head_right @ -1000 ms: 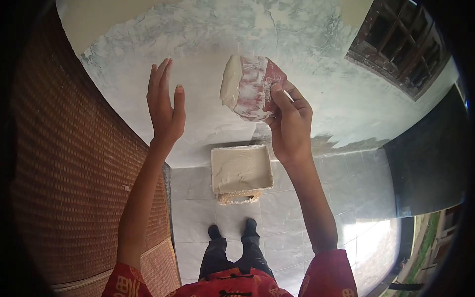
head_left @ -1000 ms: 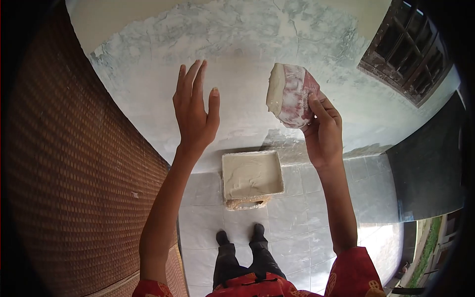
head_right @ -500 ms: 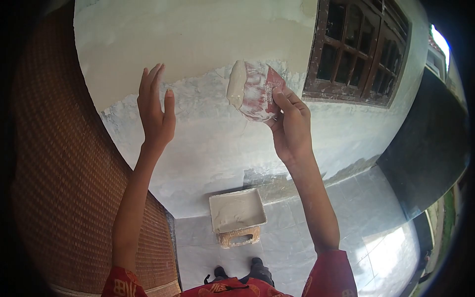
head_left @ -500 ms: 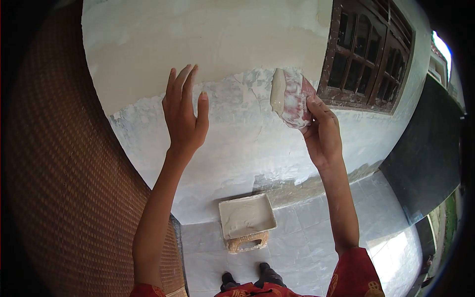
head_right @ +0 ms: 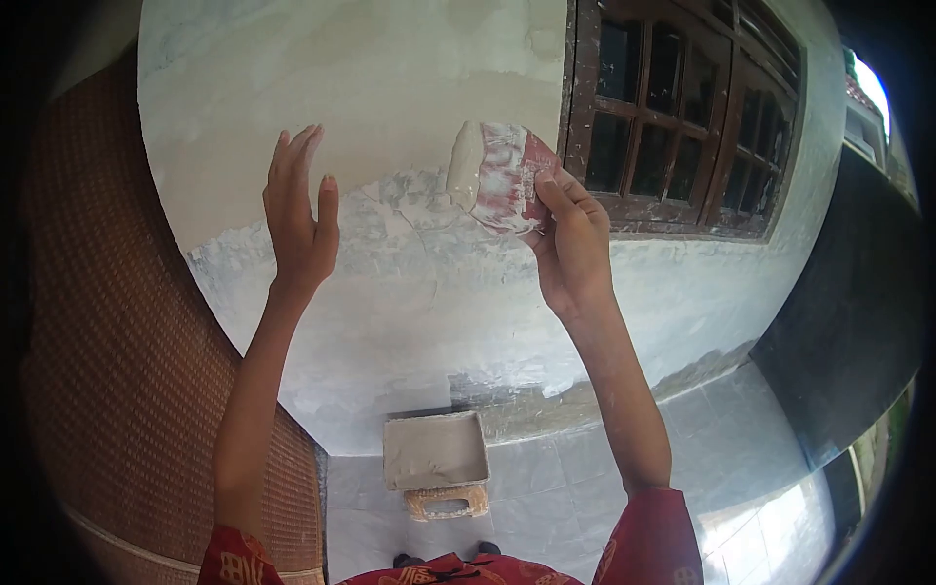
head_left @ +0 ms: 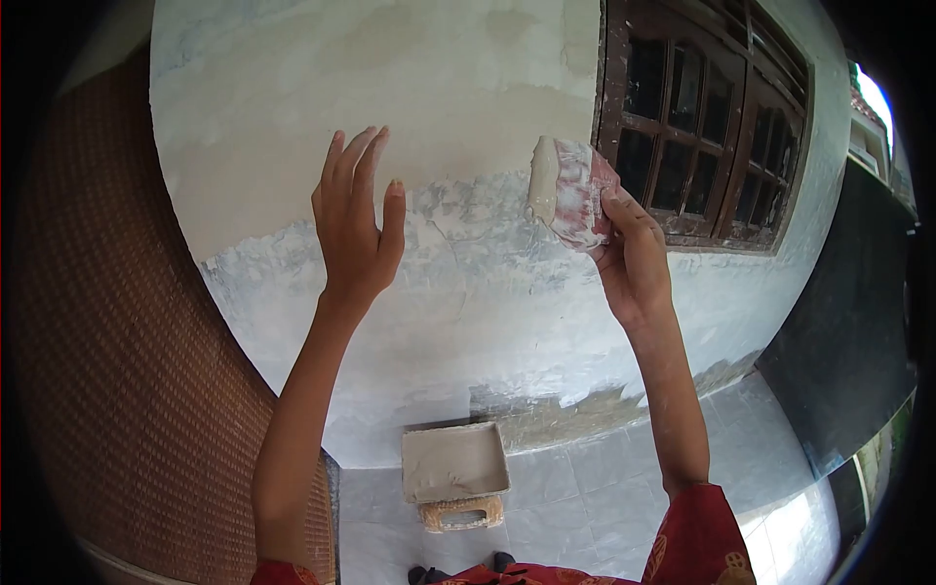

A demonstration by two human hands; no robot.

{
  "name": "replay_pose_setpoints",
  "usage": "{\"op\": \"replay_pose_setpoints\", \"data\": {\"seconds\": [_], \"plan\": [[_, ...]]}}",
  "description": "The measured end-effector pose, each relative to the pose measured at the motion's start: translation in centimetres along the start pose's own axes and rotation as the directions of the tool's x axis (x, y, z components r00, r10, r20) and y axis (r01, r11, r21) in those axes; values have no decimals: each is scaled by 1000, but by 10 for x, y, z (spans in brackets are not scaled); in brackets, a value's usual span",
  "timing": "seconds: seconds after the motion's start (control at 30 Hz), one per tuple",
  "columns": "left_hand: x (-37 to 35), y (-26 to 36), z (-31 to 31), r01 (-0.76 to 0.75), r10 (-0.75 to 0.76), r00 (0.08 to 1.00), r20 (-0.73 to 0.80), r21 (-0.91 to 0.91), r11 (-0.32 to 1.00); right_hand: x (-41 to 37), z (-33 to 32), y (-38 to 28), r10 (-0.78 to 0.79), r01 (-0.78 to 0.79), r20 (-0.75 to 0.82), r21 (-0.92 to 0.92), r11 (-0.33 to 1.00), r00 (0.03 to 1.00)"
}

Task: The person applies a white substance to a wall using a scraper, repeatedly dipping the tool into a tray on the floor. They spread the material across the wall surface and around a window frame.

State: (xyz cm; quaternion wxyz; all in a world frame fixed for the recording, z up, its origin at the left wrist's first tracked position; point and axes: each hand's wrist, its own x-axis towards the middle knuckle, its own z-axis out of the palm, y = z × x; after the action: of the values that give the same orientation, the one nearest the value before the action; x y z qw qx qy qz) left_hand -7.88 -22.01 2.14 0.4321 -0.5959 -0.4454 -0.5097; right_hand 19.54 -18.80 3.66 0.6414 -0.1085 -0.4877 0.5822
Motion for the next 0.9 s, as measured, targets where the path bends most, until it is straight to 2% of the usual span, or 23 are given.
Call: {"op": "replay_pose_setpoints", "data": {"seconds": [0.17, 0.3, 0.33, 0.57, 0.67, 0.9], "plan": [[-1, 11, 19, 29, -30, 999, 35, 41, 999, 32, -23, -1, 26, -26, 2, 20, 999, 1000], [7, 1, 16, 24, -28, 999, 46, 78, 997, 44, -23, 3, 18, -19, 38, 35, 999, 999], [9, -6, 32, 36, -41, 998, 53, 91, 995, 61, -30, 10, 40, -41, 32, 19, 999, 999], [17, -45, 47, 36, -36, 999, -3, 63, 997, 82, -2, 27, 23, -23, -17, -2, 1000, 1000], [23, -67, 46, 10, -9, 1000, -12, 31, 999, 87, 17, 36, -37, 37, 18, -26, 999, 999], [32, -129, 66, 3, -4, 1000, -20, -31, 1000, 121, 54, 72, -143, 137, -50, -120, 983, 988]]}}
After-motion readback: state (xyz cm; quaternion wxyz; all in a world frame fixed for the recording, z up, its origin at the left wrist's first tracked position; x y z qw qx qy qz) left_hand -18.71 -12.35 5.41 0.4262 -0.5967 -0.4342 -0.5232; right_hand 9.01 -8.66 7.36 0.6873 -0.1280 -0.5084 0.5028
